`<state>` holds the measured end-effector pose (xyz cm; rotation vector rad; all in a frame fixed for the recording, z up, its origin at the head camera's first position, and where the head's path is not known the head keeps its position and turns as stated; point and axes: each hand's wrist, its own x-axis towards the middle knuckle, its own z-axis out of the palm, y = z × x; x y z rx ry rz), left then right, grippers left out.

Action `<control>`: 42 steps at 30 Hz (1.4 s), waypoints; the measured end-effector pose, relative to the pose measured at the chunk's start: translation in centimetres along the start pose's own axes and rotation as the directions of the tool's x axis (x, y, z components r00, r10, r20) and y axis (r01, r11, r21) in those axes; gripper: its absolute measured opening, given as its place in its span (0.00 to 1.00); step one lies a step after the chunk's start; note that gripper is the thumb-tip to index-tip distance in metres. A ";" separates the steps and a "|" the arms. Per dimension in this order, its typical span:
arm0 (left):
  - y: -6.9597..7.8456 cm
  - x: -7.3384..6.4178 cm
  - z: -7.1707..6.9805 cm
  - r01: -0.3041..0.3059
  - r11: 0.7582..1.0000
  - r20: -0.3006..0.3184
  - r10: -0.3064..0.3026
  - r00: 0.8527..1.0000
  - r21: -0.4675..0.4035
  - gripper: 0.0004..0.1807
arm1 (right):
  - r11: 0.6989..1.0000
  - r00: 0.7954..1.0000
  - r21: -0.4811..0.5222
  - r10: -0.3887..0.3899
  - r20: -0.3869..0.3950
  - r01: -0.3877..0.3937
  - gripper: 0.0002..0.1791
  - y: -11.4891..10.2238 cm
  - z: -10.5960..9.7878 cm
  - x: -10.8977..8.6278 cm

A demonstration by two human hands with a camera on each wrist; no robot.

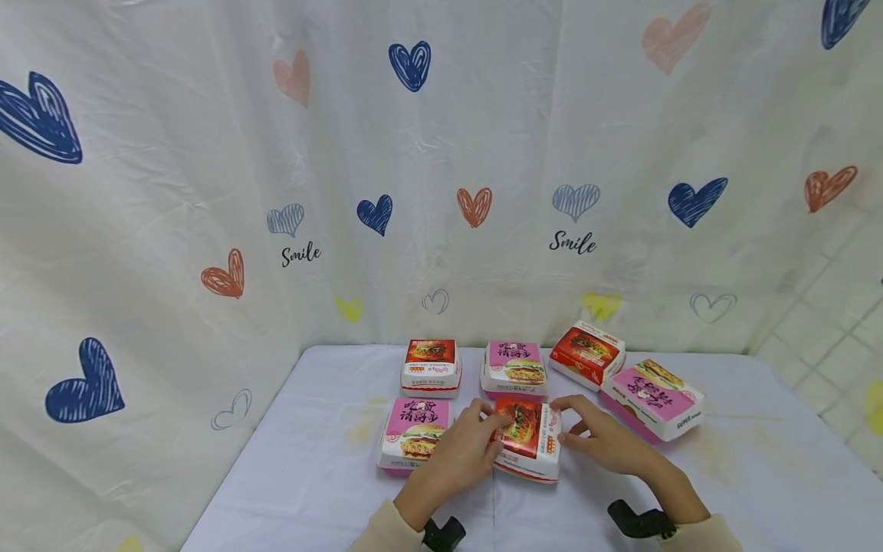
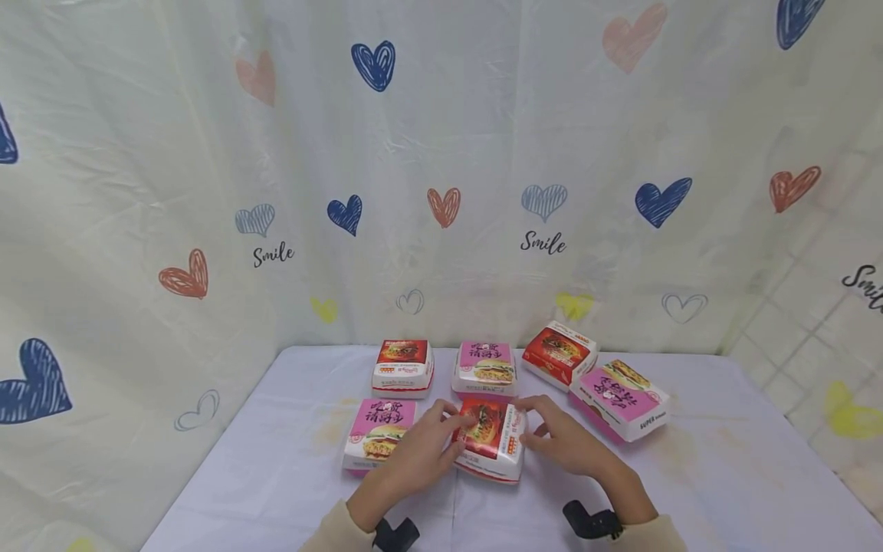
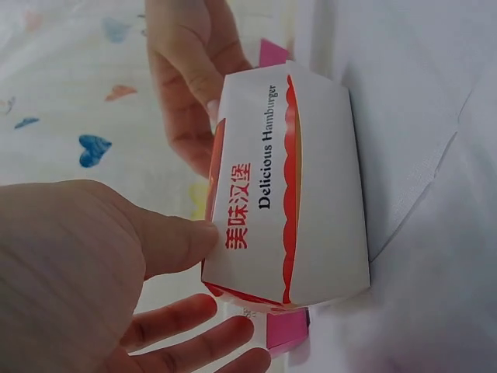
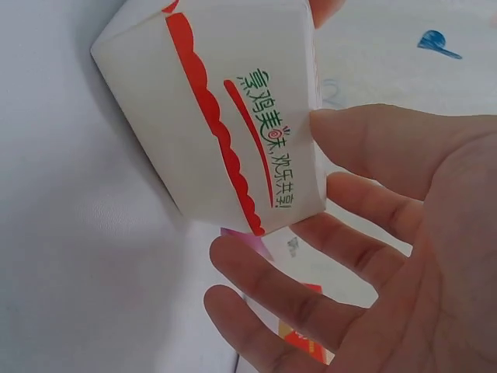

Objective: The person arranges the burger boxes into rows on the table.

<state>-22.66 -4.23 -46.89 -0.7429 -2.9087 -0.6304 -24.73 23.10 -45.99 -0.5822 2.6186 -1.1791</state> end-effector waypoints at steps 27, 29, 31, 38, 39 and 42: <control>0.4 0.0 0.1 0.059 0.998 -0.045 -0.057 0.997 0.038 0.29 | 0.998 0.994 -0.056 0.035 -0.101 -0.041 0.14 -0.4 0.2 0.4; 0.4 0.0 0.2 0.067 0.997 -0.039 -0.065 0.997 0.046 0.32 | 0.997 0.994 -0.071 0.030 -0.103 -0.038 0.13 -0.5 0.3 0.3; 0.5 0.0 0.3 0.073 0.996 -0.032 -0.071 0.997 0.058 0.35 | 0.996 0.994 -0.084 0.027 -0.105 -0.036 0.12 -0.5 0.3 0.3; 0.7 0.1 0.3 0.083 0.991 -0.013 -0.083 0.997 0.109 0.40 | 0.994 0.994 -0.094 0.040 -0.101 -0.049 0.10 -0.5 0.3 0.3; 0.7 0.1 0.3 0.088 0.990 -0.007 -0.088 0.996 0.111 0.41 | 0.994 0.994 -0.097 0.044 -0.100 -0.053 0.10 -0.5 0.3 0.3; 0.7 0.0 0.3 0.093 0.989 0.000 -0.094 0.996 0.114 0.42 | 0.993 0.994 -0.100 0.052 -0.096 -0.062 0.08 -0.6 0.3 0.2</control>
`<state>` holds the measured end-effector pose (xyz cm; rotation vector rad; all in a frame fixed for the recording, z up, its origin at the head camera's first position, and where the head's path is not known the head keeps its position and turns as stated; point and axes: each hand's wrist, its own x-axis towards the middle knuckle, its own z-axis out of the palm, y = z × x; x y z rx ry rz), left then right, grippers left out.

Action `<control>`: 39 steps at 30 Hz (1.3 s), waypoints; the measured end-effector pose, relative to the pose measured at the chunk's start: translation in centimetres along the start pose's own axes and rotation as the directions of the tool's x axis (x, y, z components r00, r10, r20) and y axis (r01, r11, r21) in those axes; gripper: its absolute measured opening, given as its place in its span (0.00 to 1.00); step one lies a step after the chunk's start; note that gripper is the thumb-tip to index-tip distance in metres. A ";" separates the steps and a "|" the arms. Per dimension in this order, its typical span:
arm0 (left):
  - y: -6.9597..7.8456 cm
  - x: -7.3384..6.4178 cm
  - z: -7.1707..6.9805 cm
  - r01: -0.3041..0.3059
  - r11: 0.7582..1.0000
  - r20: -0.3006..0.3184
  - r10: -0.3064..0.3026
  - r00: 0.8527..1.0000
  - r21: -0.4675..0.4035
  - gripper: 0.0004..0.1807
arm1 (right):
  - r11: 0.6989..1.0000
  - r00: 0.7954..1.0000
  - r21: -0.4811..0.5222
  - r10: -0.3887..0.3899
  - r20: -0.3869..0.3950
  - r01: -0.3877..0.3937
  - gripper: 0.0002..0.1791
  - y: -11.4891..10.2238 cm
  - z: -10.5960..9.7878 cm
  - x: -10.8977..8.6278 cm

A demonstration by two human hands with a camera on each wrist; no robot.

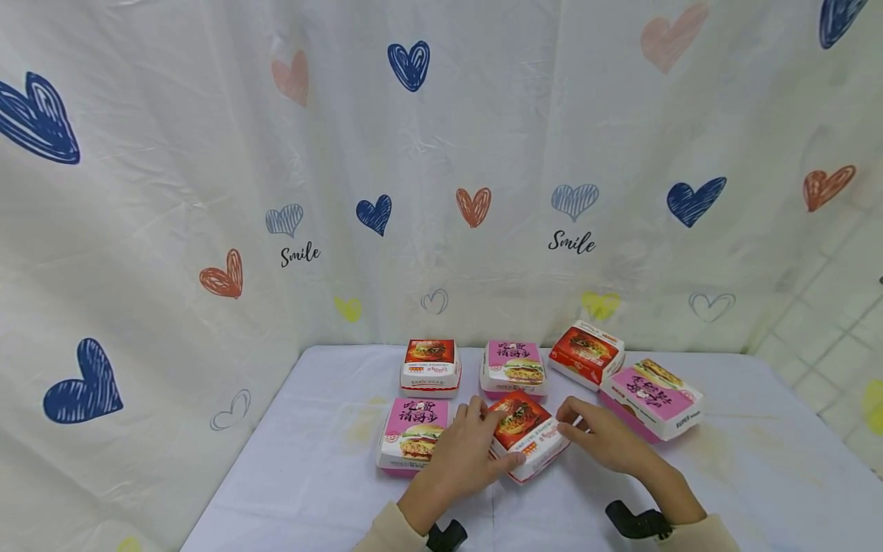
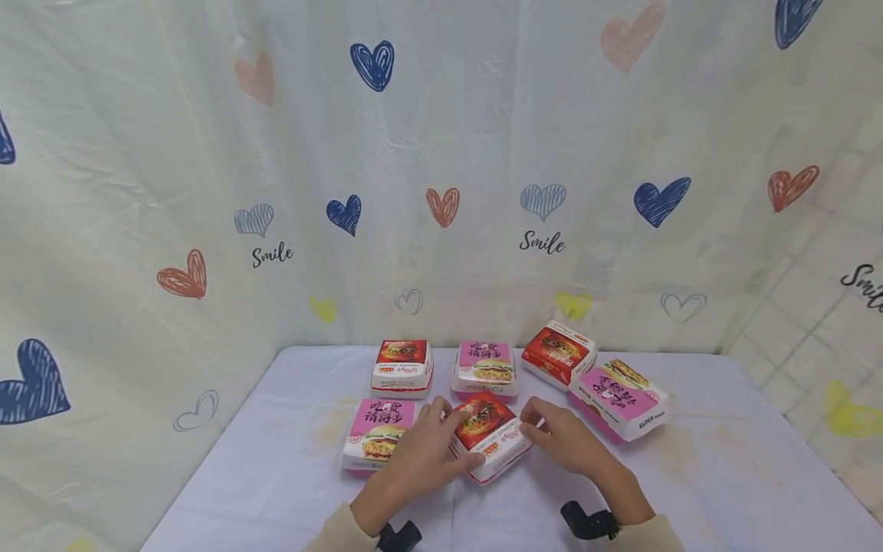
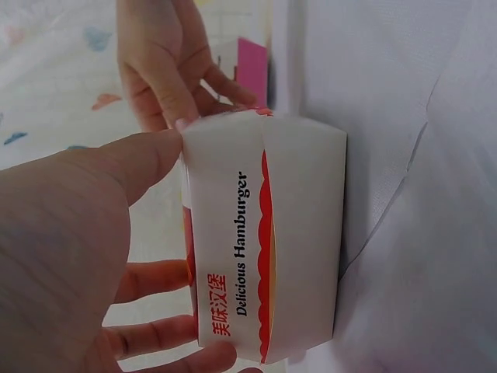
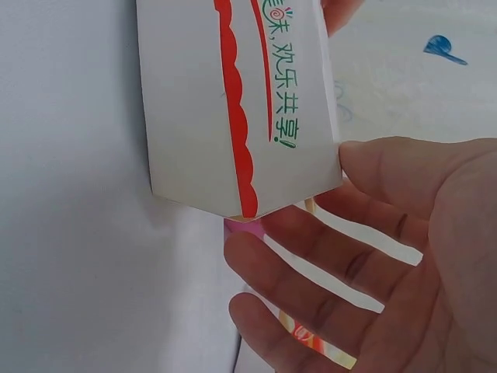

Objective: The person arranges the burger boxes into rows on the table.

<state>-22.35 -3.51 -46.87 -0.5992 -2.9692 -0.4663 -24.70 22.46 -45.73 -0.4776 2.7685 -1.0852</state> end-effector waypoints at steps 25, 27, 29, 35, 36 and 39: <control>-0.5 0.1 -0.1 -0.063 0.998 0.039 0.063 0.997 0.008 0.41 | 0.991 0.987 0.095 -0.108 0.117 0.097 0.30 0.3 0.1 -0.2; -0.6 0.0 -0.1 -0.064 0.998 0.050 0.064 0.997 -0.008 0.40 | 0.990 0.986 0.097 -0.114 0.125 0.103 0.31 0.3 0.1 -0.3; -0.6 0.0 -0.2 -0.064 0.998 0.060 0.065 0.996 -0.026 0.39 | 0.990 0.986 0.099 -0.113 0.126 0.101 0.31 0.2 0.1 -0.3; -0.6 -0.1 -0.3 -0.066 0.996 0.079 0.070 0.994 -0.057 0.36 | 0.990 0.985 0.109 -0.108 0.135 0.093 0.31 0.2 0.2 -0.3; -0.6 -0.1 -0.3 -0.066 0.996 0.081 0.071 0.994 -0.059 0.36 | 0.990 0.985 0.108 -0.101 0.138 0.087 0.31 0.2 0.2 -0.3; -0.7 -0.1 -0.4 -0.074 0.995 0.082 0.079 0.993 -0.064 0.35 | 0.991 0.985 0.107 -0.092 0.145 0.076 0.32 0.2 0.2 -0.2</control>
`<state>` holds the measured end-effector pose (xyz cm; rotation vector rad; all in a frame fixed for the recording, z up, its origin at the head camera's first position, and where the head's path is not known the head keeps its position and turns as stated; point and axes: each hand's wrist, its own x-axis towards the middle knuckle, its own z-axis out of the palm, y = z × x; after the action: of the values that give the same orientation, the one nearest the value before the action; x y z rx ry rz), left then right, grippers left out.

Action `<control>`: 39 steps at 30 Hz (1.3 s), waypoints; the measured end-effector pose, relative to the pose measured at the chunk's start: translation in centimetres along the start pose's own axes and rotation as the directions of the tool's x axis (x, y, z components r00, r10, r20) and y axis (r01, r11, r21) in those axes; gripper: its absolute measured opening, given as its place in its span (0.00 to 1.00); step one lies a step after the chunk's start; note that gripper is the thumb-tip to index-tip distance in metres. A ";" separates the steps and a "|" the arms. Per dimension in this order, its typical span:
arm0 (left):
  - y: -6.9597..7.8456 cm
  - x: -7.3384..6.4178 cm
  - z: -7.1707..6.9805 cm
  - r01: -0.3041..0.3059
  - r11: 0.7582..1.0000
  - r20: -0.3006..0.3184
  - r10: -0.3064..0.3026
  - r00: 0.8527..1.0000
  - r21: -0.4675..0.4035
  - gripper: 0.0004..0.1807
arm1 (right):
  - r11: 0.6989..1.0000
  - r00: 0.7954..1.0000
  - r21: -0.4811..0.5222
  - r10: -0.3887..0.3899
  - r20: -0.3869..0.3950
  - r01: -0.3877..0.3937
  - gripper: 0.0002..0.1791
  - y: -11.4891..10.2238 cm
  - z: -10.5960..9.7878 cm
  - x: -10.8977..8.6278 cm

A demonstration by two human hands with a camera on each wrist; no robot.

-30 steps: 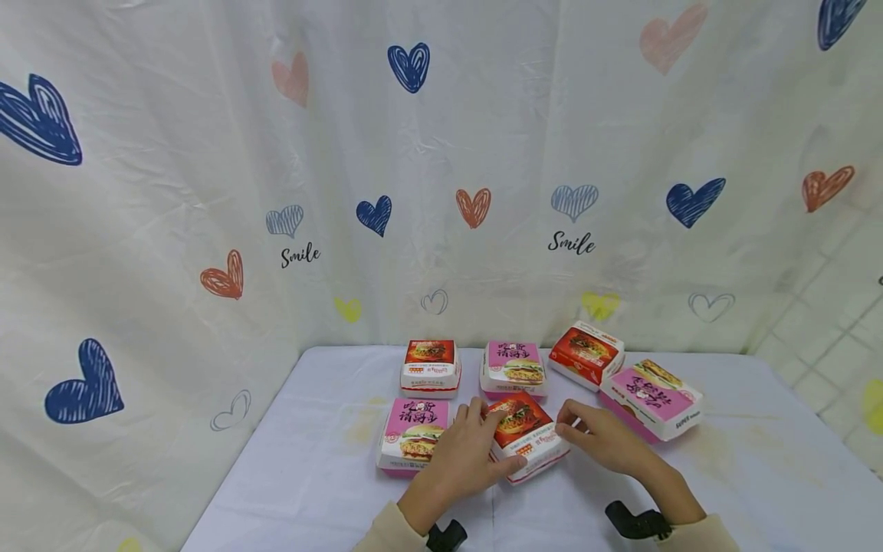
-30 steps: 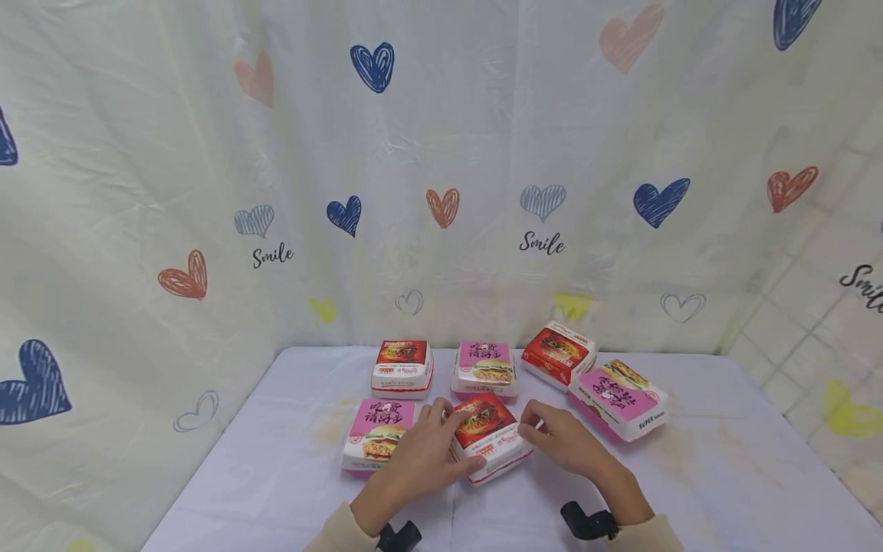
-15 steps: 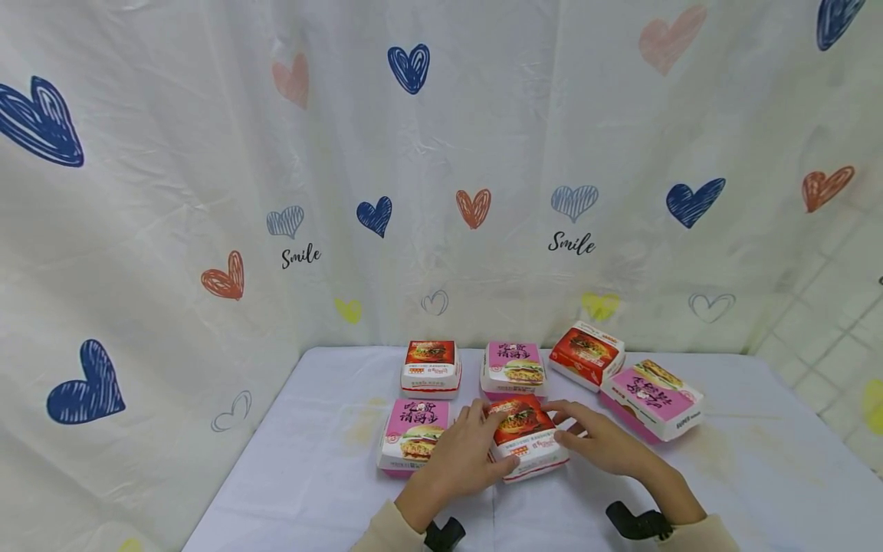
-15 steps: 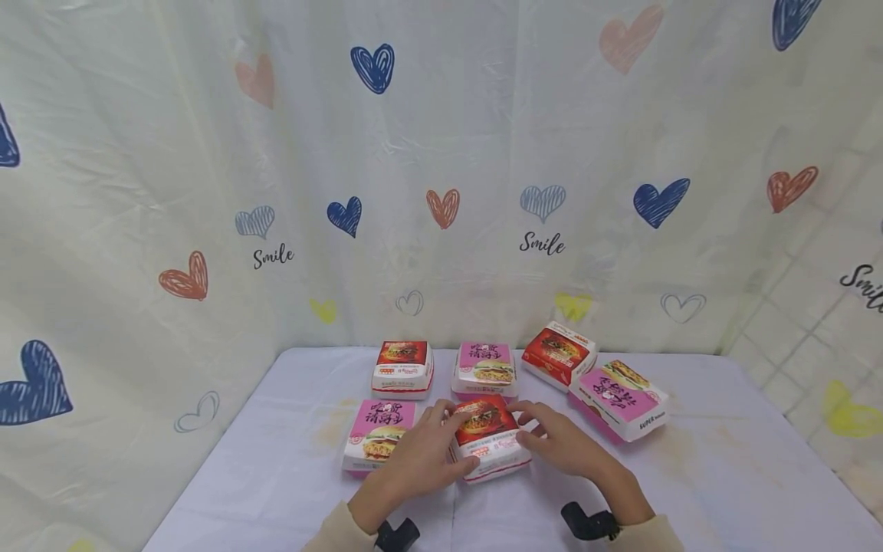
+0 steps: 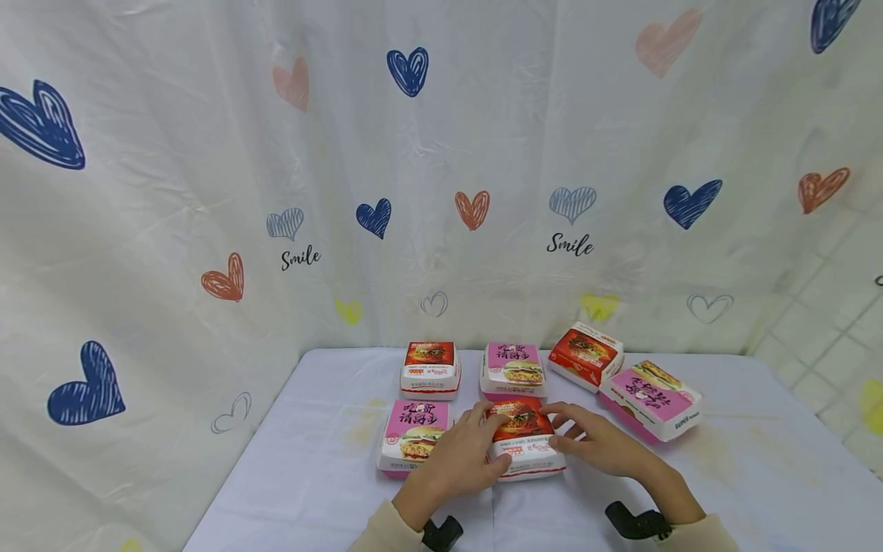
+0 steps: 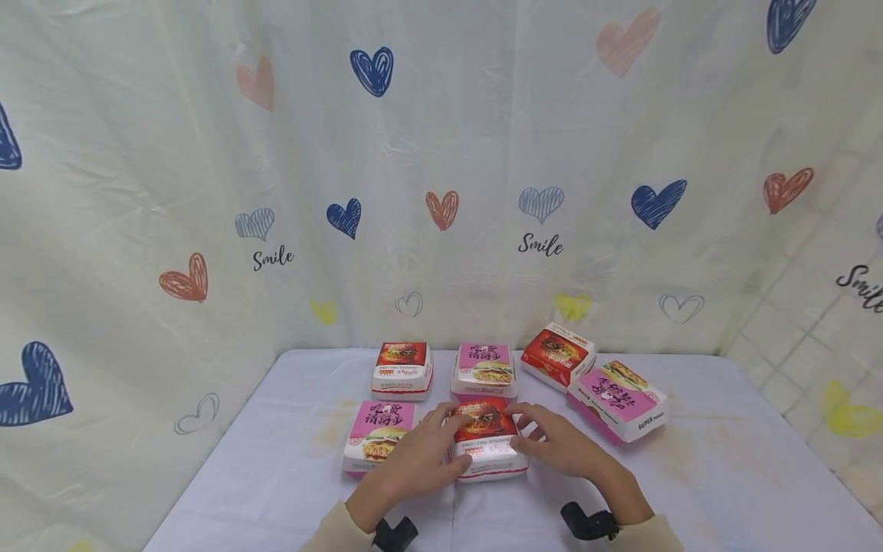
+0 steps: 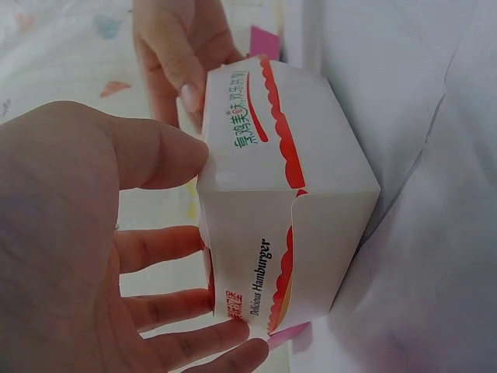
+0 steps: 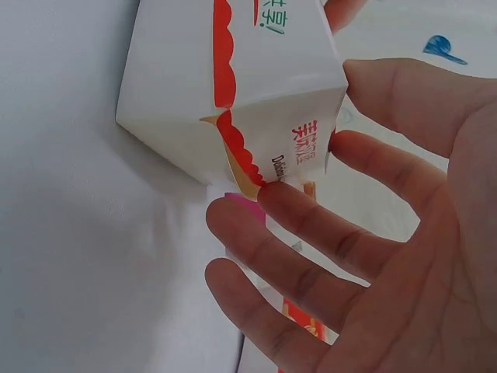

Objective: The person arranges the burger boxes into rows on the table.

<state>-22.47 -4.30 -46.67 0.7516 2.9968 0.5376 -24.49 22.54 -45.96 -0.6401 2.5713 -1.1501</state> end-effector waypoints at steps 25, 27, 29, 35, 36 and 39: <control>-0.4 0.0 0.0 -0.046 0.998 0.021 0.048 0.999 -0.053 0.30 | 1.000 1.000 -0.017 -0.019 0.016 0.020 0.33 -0.2 -0.1 0.0; -0.4 -0.1 0.0 -0.047 0.998 0.022 0.048 0.999 -0.050 0.30 | 1.000 1.000 -0.010 -0.017 0.017 0.017 0.33 -0.2 -0.1 0.0; -0.4 -0.1 0.0 -0.045 0.998 0.022 0.046 0.999 -0.049 0.30 | 1.000 1.000 -0.012 -0.018 0.016 0.019 0.33 -0.1 0.0 0.1; -0.4 0.0 -0.1 -0.042 0.998 0.027 0.043 0.999 -0.045 0.31 | 1.000 1.000 -0.017 -0.016 0.012 0.016 0.32 0.0 0.0 0.2; -0.4 0.0 -0.1 -0.041 0.998 0.029 0.042 0.999 -0.045 0.31 | 1.000 1.000 -0.014 -0.013 0.012 0.014 0.33 0.0 0.0 0.2; -0.4 0.0 -0.1 -0.036 0.998 0.034 0.038 0.999 -0.048 0.31 | 1.000 1.000 0.003 -0.006 0.014 0.006 0.33 -0.1 0.1 0.2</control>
<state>-22.65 -4.69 -46.70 0.8057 2.9320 0.5886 -24.58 22.38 -45.95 -0.6530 2.5576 -1.1463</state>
